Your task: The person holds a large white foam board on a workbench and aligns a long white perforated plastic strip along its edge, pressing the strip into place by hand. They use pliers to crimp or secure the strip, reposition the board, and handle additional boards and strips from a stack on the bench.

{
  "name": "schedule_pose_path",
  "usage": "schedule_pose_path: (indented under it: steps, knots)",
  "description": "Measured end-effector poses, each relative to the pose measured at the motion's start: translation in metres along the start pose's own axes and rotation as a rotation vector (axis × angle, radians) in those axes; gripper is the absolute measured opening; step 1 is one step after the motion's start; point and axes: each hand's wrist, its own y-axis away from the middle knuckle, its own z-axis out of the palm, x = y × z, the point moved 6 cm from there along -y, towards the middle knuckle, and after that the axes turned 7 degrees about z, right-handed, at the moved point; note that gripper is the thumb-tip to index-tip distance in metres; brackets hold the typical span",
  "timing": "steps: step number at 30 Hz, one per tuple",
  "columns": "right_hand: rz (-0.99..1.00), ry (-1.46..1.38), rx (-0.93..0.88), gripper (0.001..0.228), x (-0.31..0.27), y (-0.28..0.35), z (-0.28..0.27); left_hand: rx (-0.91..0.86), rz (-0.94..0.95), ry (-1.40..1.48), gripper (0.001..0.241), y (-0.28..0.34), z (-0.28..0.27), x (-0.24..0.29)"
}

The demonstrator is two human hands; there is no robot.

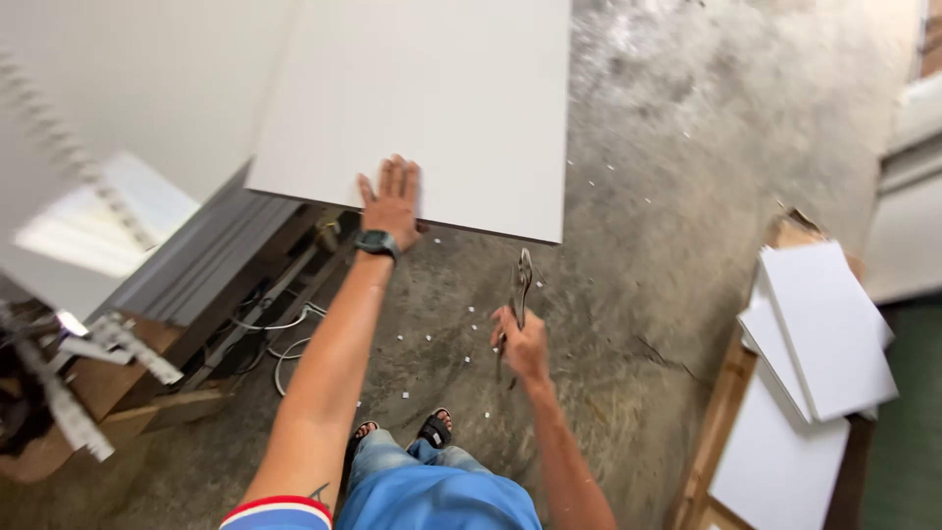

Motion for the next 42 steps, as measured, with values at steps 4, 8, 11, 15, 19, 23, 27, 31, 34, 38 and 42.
schedule_pose_path:
  steps: [4, 8, 11, 15, 19, 23, 27, 31, 34, 38, 42]
  knots:
    - [-0.037, 0.41, -0.058, 0.031, -0.084, -0.049, 0.021, 0.034, 0.013, -0.041, 0.11, 0.059, 0.012, 0.002]
    - [-0.096, 0.584, -0.223, 0.027, -0.111, -0.091, 0.089, 0.265, -0.086, 0.51, 0.078, 0.149, 0.052, -0.028]
    - [-0.119, 0.509, -0.384, 0.032, -0.106, -0.103, 0.187, 0.434, -0.203, 0.858, 0.056, 0.218, 0.085, -0.07]
    - [-0.116, 0.614, -0.416, 0.043, -0.139, -0.09, 0.322, 0.563, -0.638, 0.968, 0.035, 0.295, 0.059, -0.141]
    - [-0.08, 0.703, -0.339, 0.051, -0.153, -0.11, 0.432, 0.882, -0.576, 0.867, 0.027, 0.303, 0.009, -0.219]
    - [-0.141, 0.787, -0.19, 0.053, -0.143, -0.147, 0.503, 0.659, -0.695, 0.737, 0.036, 0.259, -0.038, -0.275]
    - [-0.193, 0.836, -0.016, 0.06, -0.14, -0.164, 0.53, 0.355, -0.695, 0.488, 0.065, 0.206, -0.035, -0.311]
    - [-0.225, 0.843, 0.004, 0.064, -0.149, -0.173, 0.54, 0.231, -0.709, 0.613, 0.072, 0.186, 0.006, -0.343]
    - [-0.199, 0.905, -0.003, 0.061, -0.153, -0.172, 0.548, 0.304, -0.771, 0.587, 0.049, 0.208, 0.03, -0.369]
    - [-0.345, 0.942, 0.084, 0.069, -0.146, -0.139, 0.538, 0.41, -0.664, 1.055, 0.029, 0.271, 0.039, -0.342]
    - [0.023, 0.186, -0.231, 0.057, -0.146, -0.083, 0.514, 0.543, -0.522, 1.406, 0.017, 0.315, 0.019, -0.284]
